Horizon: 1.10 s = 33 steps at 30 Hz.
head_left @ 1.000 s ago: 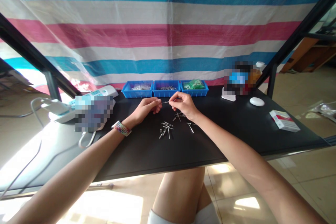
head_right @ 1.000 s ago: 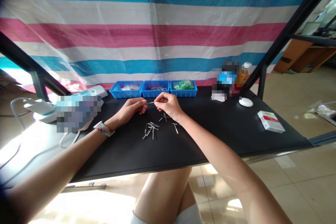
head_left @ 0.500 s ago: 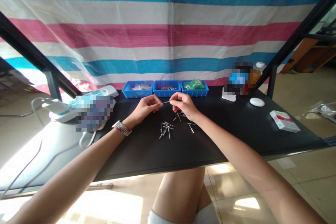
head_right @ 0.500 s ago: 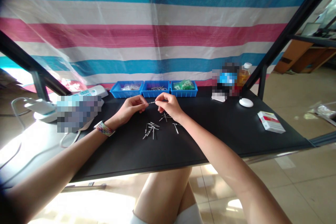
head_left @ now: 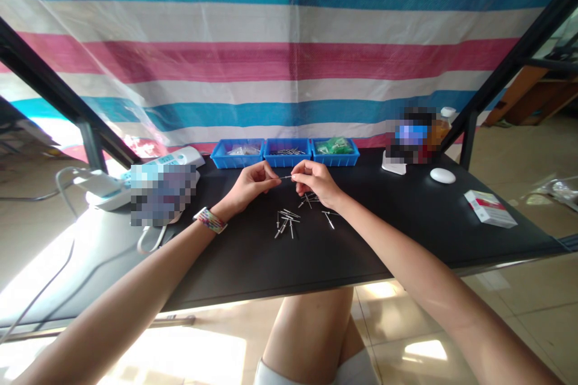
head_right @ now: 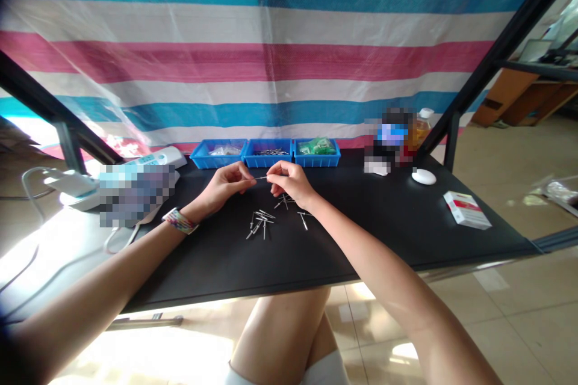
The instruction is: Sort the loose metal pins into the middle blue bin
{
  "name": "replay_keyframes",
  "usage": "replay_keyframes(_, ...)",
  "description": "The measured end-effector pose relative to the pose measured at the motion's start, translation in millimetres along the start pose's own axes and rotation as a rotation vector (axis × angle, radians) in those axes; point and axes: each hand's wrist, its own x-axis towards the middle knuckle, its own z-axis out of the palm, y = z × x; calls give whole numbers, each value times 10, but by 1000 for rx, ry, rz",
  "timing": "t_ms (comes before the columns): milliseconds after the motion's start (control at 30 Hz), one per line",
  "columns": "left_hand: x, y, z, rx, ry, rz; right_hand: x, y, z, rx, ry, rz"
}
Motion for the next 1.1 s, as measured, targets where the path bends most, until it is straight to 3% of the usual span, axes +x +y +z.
replay_keyframes(833,-2,14,16,-18,-16,3,0,42,15,-53,-1,-71)
replay_keyframes(967,1,8,17,-63,-24,7,41,55,-22,-55,59,-138)
replay_keyframes(1100,-5,-11,12,80,-105,-11,186,-16,-84,-151,232,-289)
